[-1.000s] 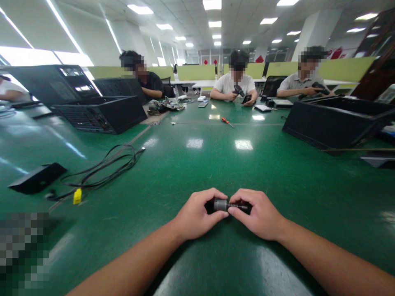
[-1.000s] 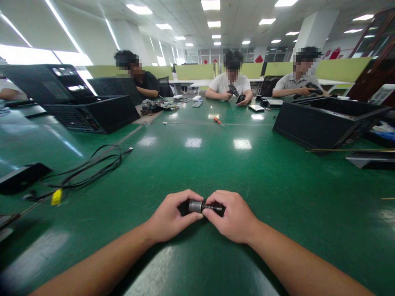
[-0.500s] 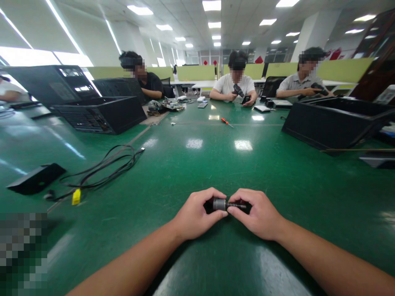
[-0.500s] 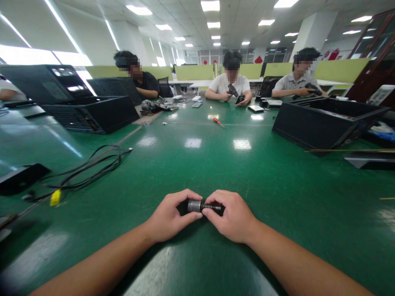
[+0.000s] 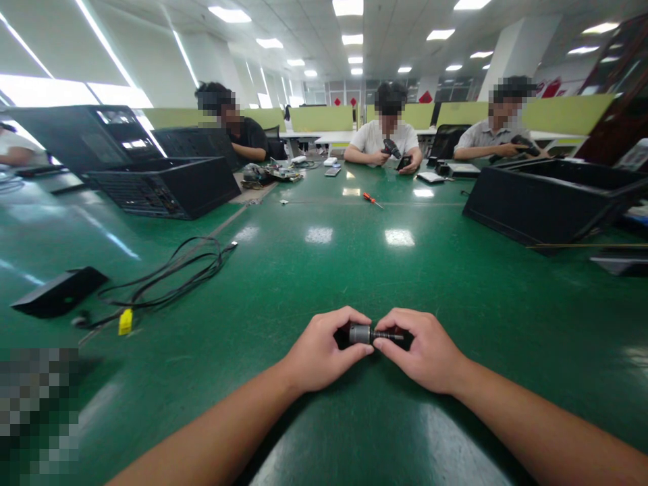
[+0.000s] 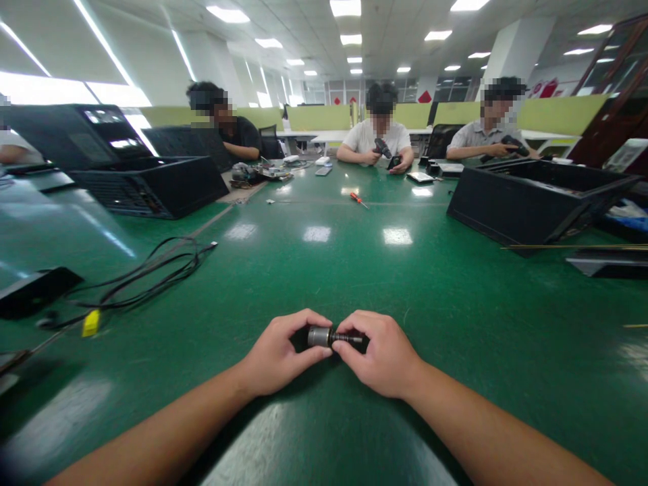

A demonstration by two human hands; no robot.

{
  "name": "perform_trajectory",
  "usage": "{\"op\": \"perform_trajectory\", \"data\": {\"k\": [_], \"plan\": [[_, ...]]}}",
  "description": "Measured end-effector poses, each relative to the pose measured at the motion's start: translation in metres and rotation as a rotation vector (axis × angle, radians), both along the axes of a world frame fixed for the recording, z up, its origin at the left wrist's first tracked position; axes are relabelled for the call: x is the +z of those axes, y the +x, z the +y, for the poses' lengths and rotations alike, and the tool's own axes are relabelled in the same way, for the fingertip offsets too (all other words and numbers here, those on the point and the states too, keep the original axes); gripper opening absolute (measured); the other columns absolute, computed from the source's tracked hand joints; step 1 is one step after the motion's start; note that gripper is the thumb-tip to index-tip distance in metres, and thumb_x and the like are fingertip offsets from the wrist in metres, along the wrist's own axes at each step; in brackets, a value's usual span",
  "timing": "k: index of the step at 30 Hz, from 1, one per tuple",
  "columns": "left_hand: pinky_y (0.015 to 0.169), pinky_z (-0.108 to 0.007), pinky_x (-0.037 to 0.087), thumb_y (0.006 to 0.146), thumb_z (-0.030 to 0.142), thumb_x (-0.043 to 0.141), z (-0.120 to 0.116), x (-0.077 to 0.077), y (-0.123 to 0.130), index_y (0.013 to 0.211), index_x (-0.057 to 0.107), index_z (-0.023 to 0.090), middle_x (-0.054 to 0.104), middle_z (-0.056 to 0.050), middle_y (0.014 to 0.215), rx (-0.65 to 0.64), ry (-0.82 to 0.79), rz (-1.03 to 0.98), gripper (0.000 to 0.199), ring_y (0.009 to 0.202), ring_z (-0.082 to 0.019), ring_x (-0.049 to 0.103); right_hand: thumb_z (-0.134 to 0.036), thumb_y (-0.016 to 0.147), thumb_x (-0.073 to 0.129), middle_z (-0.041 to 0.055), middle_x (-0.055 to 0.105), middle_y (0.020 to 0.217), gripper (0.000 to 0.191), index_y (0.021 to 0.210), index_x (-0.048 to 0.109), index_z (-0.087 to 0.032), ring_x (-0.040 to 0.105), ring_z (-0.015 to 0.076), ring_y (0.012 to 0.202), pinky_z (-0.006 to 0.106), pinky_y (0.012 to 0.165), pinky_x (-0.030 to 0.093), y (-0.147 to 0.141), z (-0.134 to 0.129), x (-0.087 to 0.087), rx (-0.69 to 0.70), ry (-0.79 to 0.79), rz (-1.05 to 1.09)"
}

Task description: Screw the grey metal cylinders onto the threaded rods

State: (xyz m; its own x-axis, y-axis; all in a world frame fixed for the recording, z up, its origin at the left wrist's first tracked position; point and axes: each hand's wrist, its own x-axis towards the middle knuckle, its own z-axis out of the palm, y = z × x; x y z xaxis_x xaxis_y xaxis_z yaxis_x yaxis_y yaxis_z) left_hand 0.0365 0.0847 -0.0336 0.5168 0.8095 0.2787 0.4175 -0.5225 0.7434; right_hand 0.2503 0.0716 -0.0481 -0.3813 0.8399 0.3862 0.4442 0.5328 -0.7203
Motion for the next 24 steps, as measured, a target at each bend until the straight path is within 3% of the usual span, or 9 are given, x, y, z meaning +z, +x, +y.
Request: {"op": "perform_trajectory", "data": {"k": [24], "plan": [[0.074, -0.028, 0.049, 0.076, 0.024, 0.076, 0.0006, -0.0004, -0.0014, 0.1, 0.069, 0.019, 0.073, -0.001, 0.088, 0.015, 0.045, -0.007, 0.025, 0.079, -0.017, 0.067, -0.018, 0.082, 0.068, 0.0, 0.069, 0.078, 0.005, 0.087, 0.068, -0.021, 0.063, 0.0157, 0.071, 0.028, 0.067, 0.044, -0.0001, -0.0009, 0.0006, -0.009, 0.003, -0.007]]}}
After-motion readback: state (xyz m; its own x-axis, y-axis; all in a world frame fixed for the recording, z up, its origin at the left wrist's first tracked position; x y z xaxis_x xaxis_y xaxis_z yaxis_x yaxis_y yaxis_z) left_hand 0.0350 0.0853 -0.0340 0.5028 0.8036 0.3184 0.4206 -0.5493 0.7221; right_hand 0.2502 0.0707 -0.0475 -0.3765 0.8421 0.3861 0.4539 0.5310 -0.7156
